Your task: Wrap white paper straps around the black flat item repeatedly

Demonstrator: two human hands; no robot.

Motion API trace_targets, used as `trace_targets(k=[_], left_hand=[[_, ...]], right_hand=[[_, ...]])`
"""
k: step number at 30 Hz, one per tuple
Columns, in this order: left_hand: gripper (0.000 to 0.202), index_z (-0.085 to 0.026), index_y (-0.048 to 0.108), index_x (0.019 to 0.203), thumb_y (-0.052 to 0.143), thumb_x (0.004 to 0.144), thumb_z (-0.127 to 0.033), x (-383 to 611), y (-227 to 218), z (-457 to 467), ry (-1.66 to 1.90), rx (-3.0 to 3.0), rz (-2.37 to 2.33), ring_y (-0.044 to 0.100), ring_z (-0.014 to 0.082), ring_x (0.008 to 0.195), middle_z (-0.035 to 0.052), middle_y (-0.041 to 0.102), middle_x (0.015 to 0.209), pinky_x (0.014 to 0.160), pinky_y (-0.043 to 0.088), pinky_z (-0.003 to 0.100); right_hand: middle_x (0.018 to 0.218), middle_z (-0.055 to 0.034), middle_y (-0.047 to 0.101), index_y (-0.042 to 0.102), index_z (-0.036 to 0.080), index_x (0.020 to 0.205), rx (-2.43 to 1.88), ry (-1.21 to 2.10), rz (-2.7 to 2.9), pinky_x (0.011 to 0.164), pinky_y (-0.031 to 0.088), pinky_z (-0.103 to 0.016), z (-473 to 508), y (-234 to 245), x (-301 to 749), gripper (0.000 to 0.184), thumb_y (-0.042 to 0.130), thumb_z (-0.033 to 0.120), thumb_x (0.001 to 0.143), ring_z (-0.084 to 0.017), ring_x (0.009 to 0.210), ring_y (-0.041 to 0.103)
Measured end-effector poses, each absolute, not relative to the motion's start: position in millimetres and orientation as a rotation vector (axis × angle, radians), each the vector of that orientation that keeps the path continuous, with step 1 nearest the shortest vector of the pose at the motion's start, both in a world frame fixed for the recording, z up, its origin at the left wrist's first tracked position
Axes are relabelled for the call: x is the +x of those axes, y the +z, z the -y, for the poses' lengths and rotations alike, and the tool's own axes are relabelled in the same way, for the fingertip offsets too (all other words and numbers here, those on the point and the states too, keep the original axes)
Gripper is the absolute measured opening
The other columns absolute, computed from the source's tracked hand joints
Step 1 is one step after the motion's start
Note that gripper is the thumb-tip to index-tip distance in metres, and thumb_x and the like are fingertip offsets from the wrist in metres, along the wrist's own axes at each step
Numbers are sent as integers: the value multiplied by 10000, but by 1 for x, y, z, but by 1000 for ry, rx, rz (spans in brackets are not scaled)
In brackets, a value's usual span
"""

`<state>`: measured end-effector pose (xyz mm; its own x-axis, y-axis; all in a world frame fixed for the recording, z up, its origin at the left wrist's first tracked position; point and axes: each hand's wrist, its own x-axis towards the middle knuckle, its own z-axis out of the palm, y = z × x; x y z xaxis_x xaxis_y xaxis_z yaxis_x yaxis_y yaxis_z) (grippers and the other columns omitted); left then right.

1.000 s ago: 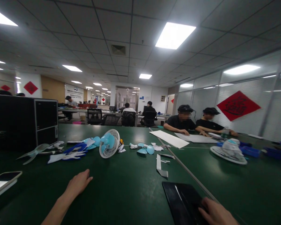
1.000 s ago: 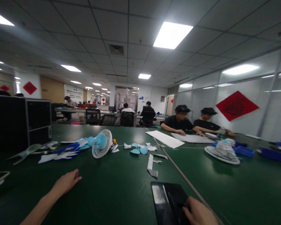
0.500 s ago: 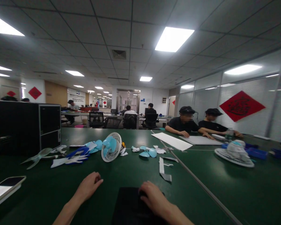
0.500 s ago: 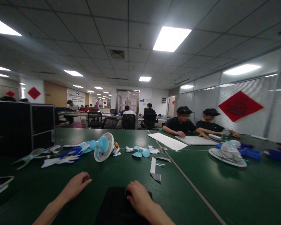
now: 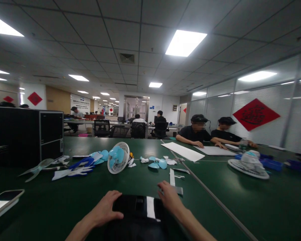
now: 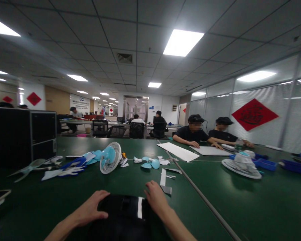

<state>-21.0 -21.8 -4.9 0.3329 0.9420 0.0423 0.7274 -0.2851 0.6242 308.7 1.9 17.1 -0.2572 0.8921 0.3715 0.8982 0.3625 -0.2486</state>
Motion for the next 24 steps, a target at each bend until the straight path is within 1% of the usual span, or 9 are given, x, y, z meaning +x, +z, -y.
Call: trace_targets(k=[4,8,10,12,15,18,24], left_hand=[[919,-183,468,1355,695,577,-618,-22,4,25,544,2118,-1493,368,326,1303,127,427,1416,1101,282,409],[899,-168,487,1337,673,590,-632,-23,5,25,538,2144,-1507,396,322,1272,133,444,1393,1074,317,400],[904,-167,475,1346,664,597,-637,-24,4,25,533,2136,-1509,407,314,1261,129,441,1392,1057,338,390],[903,-173,465,1353,651,606,-645,-25,3,24,525,2131,-1505,412,314,1256,126,437,1392,1048,346,390],[907,-169,454,1361,636,620,-659,-27,2,23,521,2132,-1503,391,319,1271,138,418,1403,1059,330,401],[915,-166,447,1365,640,619,-657,-28,2,22,532,2112,-1502,397,318,1262,143,412,1402,1051,338,406],[875,-193,469,1349,633,622,-650,-30,0,21,552,2113,-1517,420,306,1236,121,442,1372,1034,358,400]], right_hand=[[1050,-145,625,620,115,989,-1785,-141,2089,851,419,-308,-15,18,355,199,495,215,870,-246,985,582],[1036,-173,630,606,82,992,-1909,-179,2032,821,423,-325,-27,8,371,255,541,290,859,-271,957,601],[1035,-179,636,601,76,1011,-1955,-185,2011,808,426,-326,-34,3,371,284,544,309,860,-277,956,610],[1033,-180,642,604,83,1008,-1993,-188,1995,787,430,-323,-39,0,370,271,529,302,867,-278,952,620],[1027,-169,653,612,103,992,-2027,-196,1982,758,431,-307,-44,-2,370,229,473,251,888,-261,937,635],[1009,-157,668,613,112,977,-2043,-204,1968,751,425,-288,-44,0,372,225,418,191,900,-240,934,644],[976,-169,688,620,121,920,-2057,-193,1938,719,419,-292,-42,4,373,219,407,164,892,-241,891,663]])
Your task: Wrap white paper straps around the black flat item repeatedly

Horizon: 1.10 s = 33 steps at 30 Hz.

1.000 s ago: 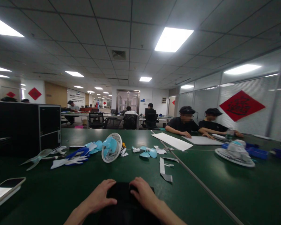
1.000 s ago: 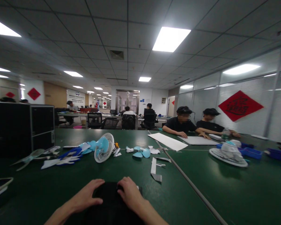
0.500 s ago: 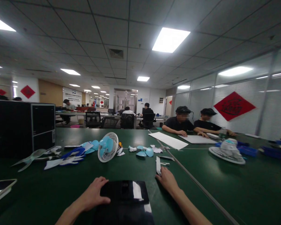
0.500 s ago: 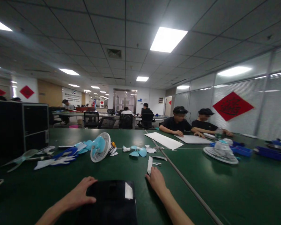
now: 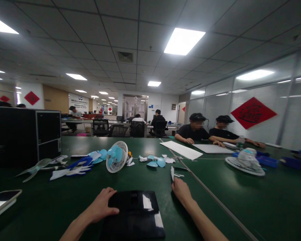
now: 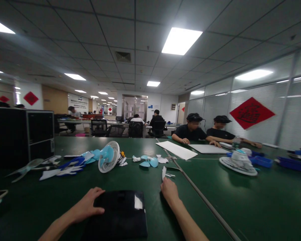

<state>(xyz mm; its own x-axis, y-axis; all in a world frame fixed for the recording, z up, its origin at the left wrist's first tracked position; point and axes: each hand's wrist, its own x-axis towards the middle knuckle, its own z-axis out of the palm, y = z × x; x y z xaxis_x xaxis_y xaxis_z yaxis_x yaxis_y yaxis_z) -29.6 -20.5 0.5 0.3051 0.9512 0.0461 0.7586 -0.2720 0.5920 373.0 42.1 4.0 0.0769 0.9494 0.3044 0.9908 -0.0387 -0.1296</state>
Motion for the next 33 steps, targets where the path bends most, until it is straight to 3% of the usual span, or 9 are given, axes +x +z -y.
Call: trace_targets(k=[14,19,23,28,33], left_hand=[[865,-186,461,1354,632,631,-630,-32,-4,15,557,2102,-1548,420,299,1241,114,443,1376,1043,351,393],[889,-173,460,1356,636,622,-644,-32,-3,18,562,2112,-1554,410,311,1257,128,439,1389,1061,338,406],[844,-191,468,1350,591,664,-665,-32,-1,17,629,2099,-1563,407,313,1276,113,441,1406,1069,340,424],[686,-158,520,1285,329,833,-637,-45,7,3,1128,1933,-1646,385,265,1316,99,499,1372,1123,273,409],[681,-159,583,1217,298,850,-657,-47,21,8,1220,1634,-1322,517,254,1204,98,591,1285,1017,417,383]], right_hand=[[864,-119,699,614,159,880,-2016,-274,1642,636,386,-276,-12,51,418,276,354,254,888,-220,795,655],[844,-96,695,622,165,900,-1712,-217,1561,657,417,-283,5,62,403,300,383,342,863,-216,757,639],[760,-50,668,634,165,876,-1375,104,1550,631,438,-288,16,69,375,305,461,411,819,-201,685,602],[665,13,571,627,162,801,-1042,707,1546,521,408,-246,26,71,349,262,591,418,757,-145,596,515],[613,42,526,635,150,775,-899,1159,1561,491,349,-210,31,59,331,222,626,372,759,-92,531,450]])
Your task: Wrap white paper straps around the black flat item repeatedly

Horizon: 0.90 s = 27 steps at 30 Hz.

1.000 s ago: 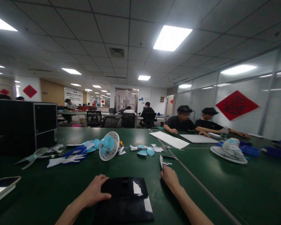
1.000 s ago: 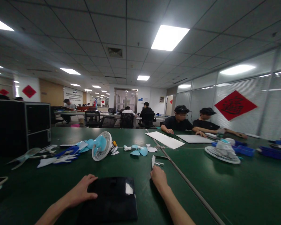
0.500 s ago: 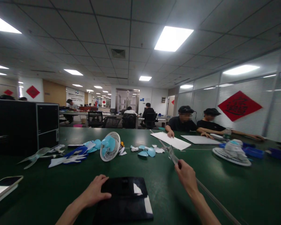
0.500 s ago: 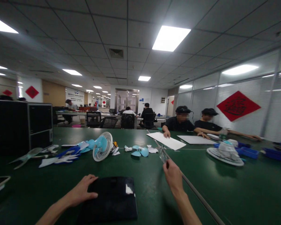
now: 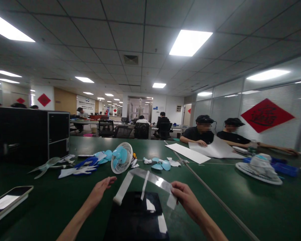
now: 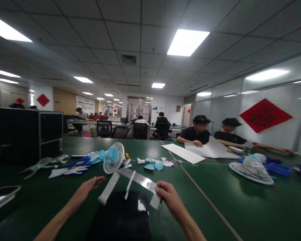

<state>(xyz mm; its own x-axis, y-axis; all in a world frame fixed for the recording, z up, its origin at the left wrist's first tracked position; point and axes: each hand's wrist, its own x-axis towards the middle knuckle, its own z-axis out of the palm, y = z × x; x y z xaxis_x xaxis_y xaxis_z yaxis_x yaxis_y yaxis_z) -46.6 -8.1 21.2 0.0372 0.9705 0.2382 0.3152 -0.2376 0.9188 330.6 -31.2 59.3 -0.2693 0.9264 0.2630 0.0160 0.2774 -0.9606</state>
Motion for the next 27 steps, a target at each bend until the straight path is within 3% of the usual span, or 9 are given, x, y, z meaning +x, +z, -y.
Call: trace_targets(k=[5,11,18,23,27], left_hand=[[639,-149,629,1155,390,845,-655,-27,33,28,1088,1476,-1047,596,252,1028,133,655,1152,792,496,348],[613,-135,663,1080,463,813,-649,-22,40,34,1092,1605,-1077,542,147,678,72,680,878,569,400,248],[419,-128,681,881,631,733,-516,-24,47,42,973,1620,-1120,513,113,621,4,627,736,533,381,217],[309,-128,651,785,718,640,-392,-34,39,43,466,1617,-1025,551,107,521,-5,629,642,496,405,223],[257,-144,632,739,703,619,-359,-32,30,39,296,1641,-1095,561,116,485,-10,620,578,461,386,218]], right_hand=[[623,38,550,636,136,789,-954,1267,1654,488,344,-198,29,45,319,202,620,337,770,-84,538,465],[590,48,536,634,132,772,-1045,1220,1710,468,317,-198,26,36,314,173,612,304,756,-80,511,454],[614,42,551,641,137,793,-1103,1282,1767,467,312,-196,31,39,309,184,616,307,727,-79,523,457],[560,57,514,608,150,709,-1285,1433,1881,442,316,-187,34,33,311,128,627,267,660,-74,489,444],[618,30,571,629,142,743,-1407,1291,2052,452,350,-195,34,26,310,141,602,263,674,-95,526,484]])
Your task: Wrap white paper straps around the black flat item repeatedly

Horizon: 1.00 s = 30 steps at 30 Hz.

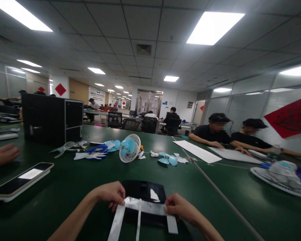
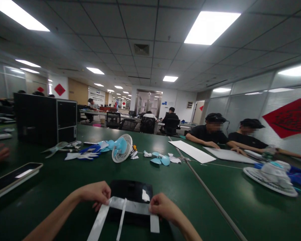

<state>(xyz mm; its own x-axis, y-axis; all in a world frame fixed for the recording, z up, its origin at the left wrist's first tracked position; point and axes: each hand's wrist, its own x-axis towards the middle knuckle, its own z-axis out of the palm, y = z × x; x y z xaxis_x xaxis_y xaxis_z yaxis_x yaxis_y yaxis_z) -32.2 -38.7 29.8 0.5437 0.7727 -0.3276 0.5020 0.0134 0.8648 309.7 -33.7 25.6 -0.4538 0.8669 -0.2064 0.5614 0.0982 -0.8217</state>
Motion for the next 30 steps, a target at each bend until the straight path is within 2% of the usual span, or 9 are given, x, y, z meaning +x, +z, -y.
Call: trace_targets(k=[4,8,13,21,25,30], left_hand=[[199,-155,629,712,671,624,-328,-30,25,35,267,1706,-1192,521,97,476,-27,597,572,436,336,201],[187,-163,653,714,669,624,-325,-32,23,33,246,1797,-1292,497,92,515,-38,586,601,477,343,211],[192,-178,675,721,680,609,-334,-32,24,34,224,1883,-1369,515,117,579,-42,587,619,502,331,224],[280,-198,673,826,716,571,-304,-30,17,30,262,1953,-1371,542,132,679,-39,616,760,554,374,219],[353,-228,675,933,668,580,-223,-26,12,27,295,2054,-1234,496,105,650,-56,576,747,533,343,191],[368,-231,715,922,599,584,-146,-19,16,30,316,2108,-1154,474,104,630,-48,570,711,537,336,193]], right_hand=[[682,7,616,675,135,805,-1451,1033,2197,498,357,-201,29,20,307,170,585,251,718,-108,586,504],[720,-11,656,697,136,802,-1451,853,2263,553,365,-209,27,15,304,164,585,227,723,-131,656,552],[770,-31,689,695,141,809,-1447,749,2269,570,367,-211,27,10,303,167,590,205,696,-153,704,591],[745,-15,684,673,164,792,-1463,557,2270,530,335,-195,26,5,299,182,585,153,632,-128,652,578],[746,-15,699,682,168,769,-1412,556,2308,552,349,-188,28,7,295,206,535,108,637,-125,663,598],[765,-24,718,710,178,761,-1416,561,2339,581,373,-197,32,12,291,234,520,97,650,-143,695,629]])
